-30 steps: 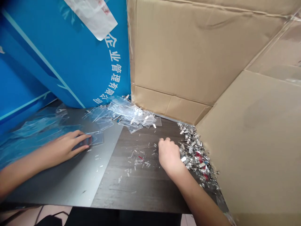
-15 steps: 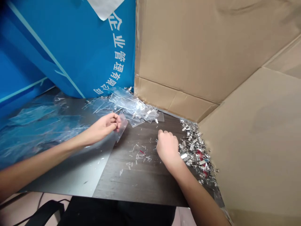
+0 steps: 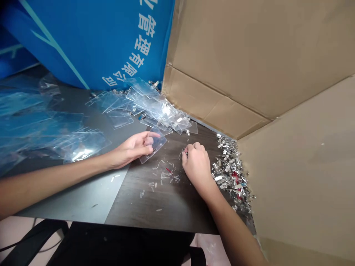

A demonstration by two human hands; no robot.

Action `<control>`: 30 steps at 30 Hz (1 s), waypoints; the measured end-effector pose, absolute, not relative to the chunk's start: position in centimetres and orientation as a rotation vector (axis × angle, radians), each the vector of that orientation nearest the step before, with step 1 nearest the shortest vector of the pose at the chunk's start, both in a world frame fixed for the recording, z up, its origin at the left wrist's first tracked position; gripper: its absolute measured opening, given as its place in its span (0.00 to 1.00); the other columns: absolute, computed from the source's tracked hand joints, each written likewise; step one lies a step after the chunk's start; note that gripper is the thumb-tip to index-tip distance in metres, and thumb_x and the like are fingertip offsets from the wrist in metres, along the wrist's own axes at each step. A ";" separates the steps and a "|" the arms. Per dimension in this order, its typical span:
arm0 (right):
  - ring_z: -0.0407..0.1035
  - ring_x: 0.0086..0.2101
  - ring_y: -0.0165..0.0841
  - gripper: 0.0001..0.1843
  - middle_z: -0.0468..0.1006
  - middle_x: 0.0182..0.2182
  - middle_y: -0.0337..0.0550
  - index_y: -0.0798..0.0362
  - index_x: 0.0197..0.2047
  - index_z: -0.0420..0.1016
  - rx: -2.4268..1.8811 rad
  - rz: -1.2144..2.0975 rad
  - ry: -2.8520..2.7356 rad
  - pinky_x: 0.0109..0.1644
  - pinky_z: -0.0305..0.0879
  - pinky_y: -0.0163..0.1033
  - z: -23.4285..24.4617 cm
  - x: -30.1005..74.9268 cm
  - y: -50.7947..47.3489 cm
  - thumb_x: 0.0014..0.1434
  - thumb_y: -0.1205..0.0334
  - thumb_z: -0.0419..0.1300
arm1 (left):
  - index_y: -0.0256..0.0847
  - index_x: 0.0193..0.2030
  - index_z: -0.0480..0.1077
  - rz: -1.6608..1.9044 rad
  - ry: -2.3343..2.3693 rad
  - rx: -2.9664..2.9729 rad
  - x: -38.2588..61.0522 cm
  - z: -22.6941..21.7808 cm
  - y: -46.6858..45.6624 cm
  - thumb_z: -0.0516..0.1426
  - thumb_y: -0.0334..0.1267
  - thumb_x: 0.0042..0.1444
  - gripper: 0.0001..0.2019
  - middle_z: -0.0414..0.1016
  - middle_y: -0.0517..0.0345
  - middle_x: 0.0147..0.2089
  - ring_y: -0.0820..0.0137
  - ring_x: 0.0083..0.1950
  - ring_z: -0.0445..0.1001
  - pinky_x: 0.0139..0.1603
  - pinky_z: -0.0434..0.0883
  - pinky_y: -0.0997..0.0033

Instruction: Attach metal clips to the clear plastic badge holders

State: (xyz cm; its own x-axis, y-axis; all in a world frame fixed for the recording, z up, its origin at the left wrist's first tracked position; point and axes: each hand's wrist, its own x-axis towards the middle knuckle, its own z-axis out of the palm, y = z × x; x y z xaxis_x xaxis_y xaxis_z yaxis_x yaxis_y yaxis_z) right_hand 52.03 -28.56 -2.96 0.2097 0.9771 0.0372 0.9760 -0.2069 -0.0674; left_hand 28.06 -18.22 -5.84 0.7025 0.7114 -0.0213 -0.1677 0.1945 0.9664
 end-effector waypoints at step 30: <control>0.84 0.37 0.35 0.25 0.89 0.39 0.43 0.48 0.47 0.76 -1.281 1.091 -1.223 0.50 0.82 0.44 -3.3 50.5 -28.5 0.59 0.45 0.81 | 0.42 0.69 0.69 0.645 0.292 1.196 28.7 -7.8 -18.5 0.67 0.34 0.67 0.25 0.81 0.52 0.51 0.62 0.52 0.86 0.60 0.78 0.56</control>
